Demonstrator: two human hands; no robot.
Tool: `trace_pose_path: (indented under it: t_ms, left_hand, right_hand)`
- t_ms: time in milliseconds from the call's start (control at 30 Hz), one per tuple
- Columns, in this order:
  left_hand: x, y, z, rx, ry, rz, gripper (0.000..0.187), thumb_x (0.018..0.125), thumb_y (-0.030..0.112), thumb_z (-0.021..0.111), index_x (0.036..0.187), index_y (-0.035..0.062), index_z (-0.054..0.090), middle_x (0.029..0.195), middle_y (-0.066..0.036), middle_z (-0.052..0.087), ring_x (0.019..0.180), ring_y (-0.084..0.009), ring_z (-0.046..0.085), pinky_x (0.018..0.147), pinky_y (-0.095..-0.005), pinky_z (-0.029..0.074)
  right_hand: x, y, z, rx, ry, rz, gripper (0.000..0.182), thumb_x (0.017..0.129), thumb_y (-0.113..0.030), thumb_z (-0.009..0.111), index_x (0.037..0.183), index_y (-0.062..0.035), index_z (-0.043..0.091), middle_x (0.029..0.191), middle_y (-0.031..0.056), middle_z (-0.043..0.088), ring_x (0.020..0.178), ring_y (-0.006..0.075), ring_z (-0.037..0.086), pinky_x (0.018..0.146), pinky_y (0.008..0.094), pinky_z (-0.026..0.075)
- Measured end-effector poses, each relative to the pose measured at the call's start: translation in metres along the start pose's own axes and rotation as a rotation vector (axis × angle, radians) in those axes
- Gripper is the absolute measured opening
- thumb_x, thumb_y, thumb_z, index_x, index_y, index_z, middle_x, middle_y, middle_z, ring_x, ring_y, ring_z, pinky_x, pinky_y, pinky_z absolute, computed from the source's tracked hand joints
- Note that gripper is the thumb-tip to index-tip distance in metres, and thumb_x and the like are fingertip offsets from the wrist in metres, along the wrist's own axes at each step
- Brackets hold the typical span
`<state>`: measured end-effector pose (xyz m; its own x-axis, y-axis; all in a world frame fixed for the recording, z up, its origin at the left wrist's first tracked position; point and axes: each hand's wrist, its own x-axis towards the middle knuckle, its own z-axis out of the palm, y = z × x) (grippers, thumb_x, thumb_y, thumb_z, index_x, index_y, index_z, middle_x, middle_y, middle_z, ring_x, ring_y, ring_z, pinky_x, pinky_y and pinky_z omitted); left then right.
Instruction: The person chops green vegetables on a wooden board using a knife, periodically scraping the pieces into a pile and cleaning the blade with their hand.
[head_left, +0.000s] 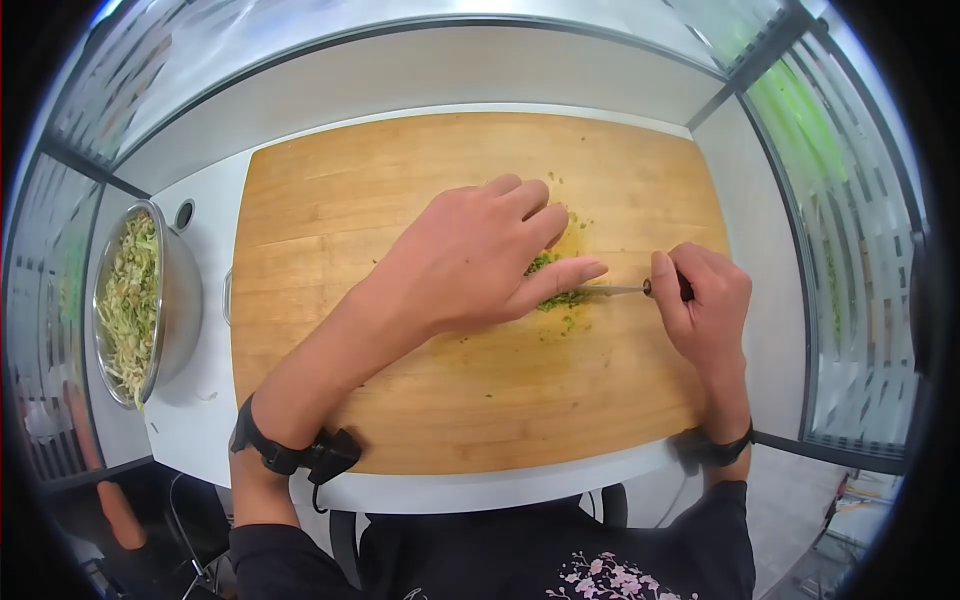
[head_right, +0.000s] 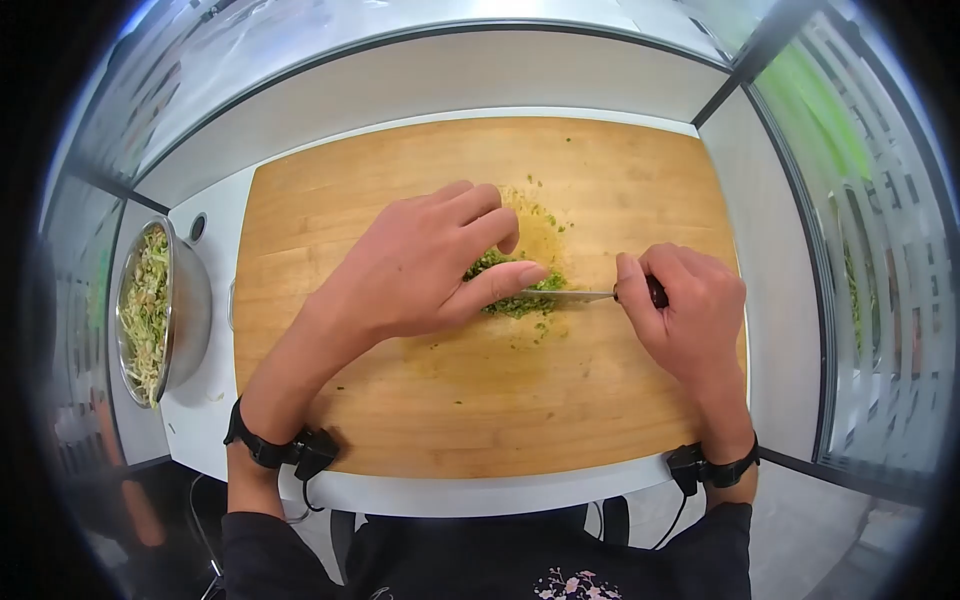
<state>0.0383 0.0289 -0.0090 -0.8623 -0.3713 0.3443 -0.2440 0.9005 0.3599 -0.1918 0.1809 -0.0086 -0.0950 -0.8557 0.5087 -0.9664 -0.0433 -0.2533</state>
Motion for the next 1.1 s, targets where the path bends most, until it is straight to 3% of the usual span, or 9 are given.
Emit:
trace_pose_path:
  t_ms: [167,367,533,733,833,1100]
  left_hand:
    - [-0.006,-0.004,-0.002,-0.050,-0.017,0.001,0.047,0.102,0.050,0.061,0.102,0.0028,0.067,0.099,-0.013,0.063,0.092,-0.0321,0.063,0.079,-0.0426,0.051]
    - [-0.014,-0.015,0.000,-0.088,0.120,0.037,0.045,0.105,0.045,0.058,0.123,0.0039,0.062,0.124,-0.016,0.062,0.112,-0.0366,0.061,0.097,-0.0460,0.049]
    - [-0.016,-0.022,-0.003,-0.153,0.150,0.014,0.048,0.106,0.045,0.055,0.131,0.0037,0.059,0.136,-0.019,0.060,0.126,-0.0393,0.056,0.107,-0.0479,0.045]
    - [-0.002,-0.004,0.008,0.018,0.248,0.025,0.061,0.105,0.054,0.053,0.134,0.0006,0.060,0.145,-0.022,0.057,0.134,-0.0386,0.053,0.118,-0.0518,0.037]
    - [0.019,0.006,0.010,0.162,0.304,0.102,0.071,0.105,0.062,0.049,0.133,-0.0022,0.061,0.146,-0.024,0.056,0.136,-0.0382,0.052,0.121,-0.0533,0.034]
    - [0.024,0.013,0.007,0.135,0.134,0.052,0.077,0.105,0.066,0.044,0.137,-0.0029,0.059,0.152,-0.025,0.053,0.144,-0.0378,0.046,0.124,-0.0532,0.030]
  right_hand:
    - [0.006,-0.014,-0.010,-0.053,-0.043,0.027,0.037,0.094,-0.021,0.075,0.063,-0.0071,0.058,0.053,0.0060,0.054,0.045,0.0235,0.052,0.045,0.0366,0.037]
    - [0.027,-0.035,-0.030,-0.139,-0.087,-0.019,0.039,0.094,-0.025,0.075,0.062,-0.0084,0.060,0.053,0.0048,0.056,0.044,0.0229,0.053,0.045,0.0360,0.037]
    - [0.040,-0.049,-0.039,-0.218,-0.088,-0.075,0.041,0.095,-0.028,0.075,0.063,-0.0086,0.059,0.053,0.0055,0.056,0.045,0.0240,0.054,0.046,0.0367,0.038]
    - [0.008,0.006,0.004,-0.136,-0.094,-0.068,0.042,0.104,-0.022,0.056,0.066,-0.0041,0.060,0.056,0.0117,0.056,0.047,0.0317,0.053,0.048,0.0418,0.040]
    - [-0.006,0.023,0.012,0.018,-0.110,0.058,0.042,0.106,-0.018,0.047,0.070,-0.0020,0.061,0.057,0.0133,0.056,0.048,0.0332,0.053,0.050,0.0432,0.040]
    - [-0.016,0.033,0.019,0.016,-0.041,0.028,0.041,0.106,-0.018,0.050,0.069,-0.0033,0.061,0.057,0.0114,0.057,0.048,0.0320,0.053,0.050,0.0426,0.040]
